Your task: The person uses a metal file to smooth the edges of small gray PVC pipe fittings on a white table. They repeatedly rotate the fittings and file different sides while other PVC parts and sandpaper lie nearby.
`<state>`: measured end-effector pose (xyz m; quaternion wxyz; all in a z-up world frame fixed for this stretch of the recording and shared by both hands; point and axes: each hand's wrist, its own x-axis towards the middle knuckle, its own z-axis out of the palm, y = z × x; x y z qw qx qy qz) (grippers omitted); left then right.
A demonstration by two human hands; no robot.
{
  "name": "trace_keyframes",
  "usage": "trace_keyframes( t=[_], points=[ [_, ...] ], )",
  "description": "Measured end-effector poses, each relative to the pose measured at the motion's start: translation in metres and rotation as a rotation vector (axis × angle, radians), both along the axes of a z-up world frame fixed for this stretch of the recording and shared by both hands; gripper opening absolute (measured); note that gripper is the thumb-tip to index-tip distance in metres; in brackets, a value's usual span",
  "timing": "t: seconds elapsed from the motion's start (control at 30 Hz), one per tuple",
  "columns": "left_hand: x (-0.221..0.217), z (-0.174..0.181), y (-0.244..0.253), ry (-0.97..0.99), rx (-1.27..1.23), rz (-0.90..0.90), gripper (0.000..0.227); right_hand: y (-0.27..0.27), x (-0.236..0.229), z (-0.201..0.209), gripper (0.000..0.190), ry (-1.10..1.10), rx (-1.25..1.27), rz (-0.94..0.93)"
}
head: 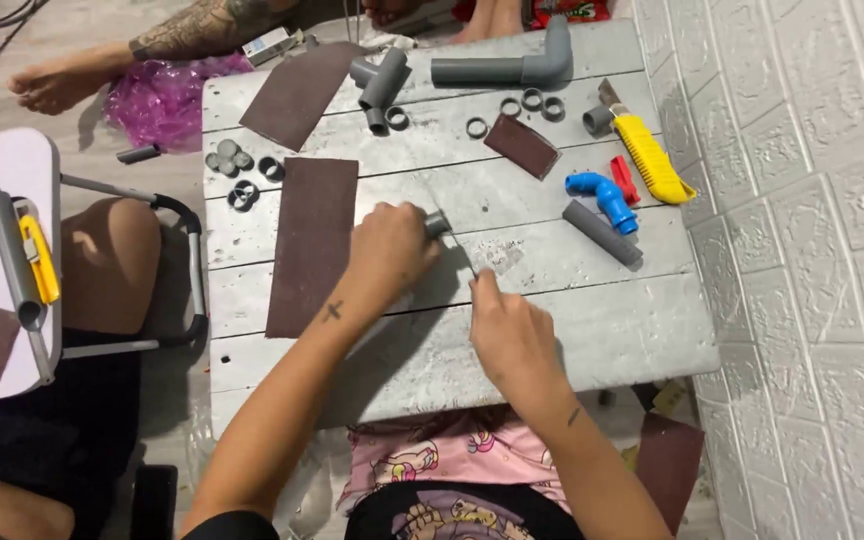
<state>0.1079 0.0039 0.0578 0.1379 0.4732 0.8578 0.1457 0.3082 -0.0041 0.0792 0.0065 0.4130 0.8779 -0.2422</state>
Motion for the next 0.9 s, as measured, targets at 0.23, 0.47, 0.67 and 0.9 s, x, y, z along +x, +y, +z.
trace_keyframes(
  t=[0.23, 0.47, 0.67, 0.9],
  points=[
    [-0.031, -0.012, 0.002, -0.009, 0.135, 0.151, 0.021, -0.001, -0.001, -0.011, 0.031, 0.037, 0.203, 0.078],
    [-0.095, -0.011, -0.008, -0.065, 0.295, 0.292, 0.021, 0.016, 0.003, -0.001, 0.026, -0.054, 0.263, 0.253],
    [-0.078, -0.004, -0.015, -0.268, 0.556, 0.360, 0.037, 0.082, 0.002, -0.003, 0.013, -0.100, 0.857, 0.359],
    [-0.107, -0.040, -0.014, -0.327, 0.802, 0.415, 0.027, 0.152, -0.046, -0.014, 0.014, 0.173, 1.113, 0.340]
  ],
)
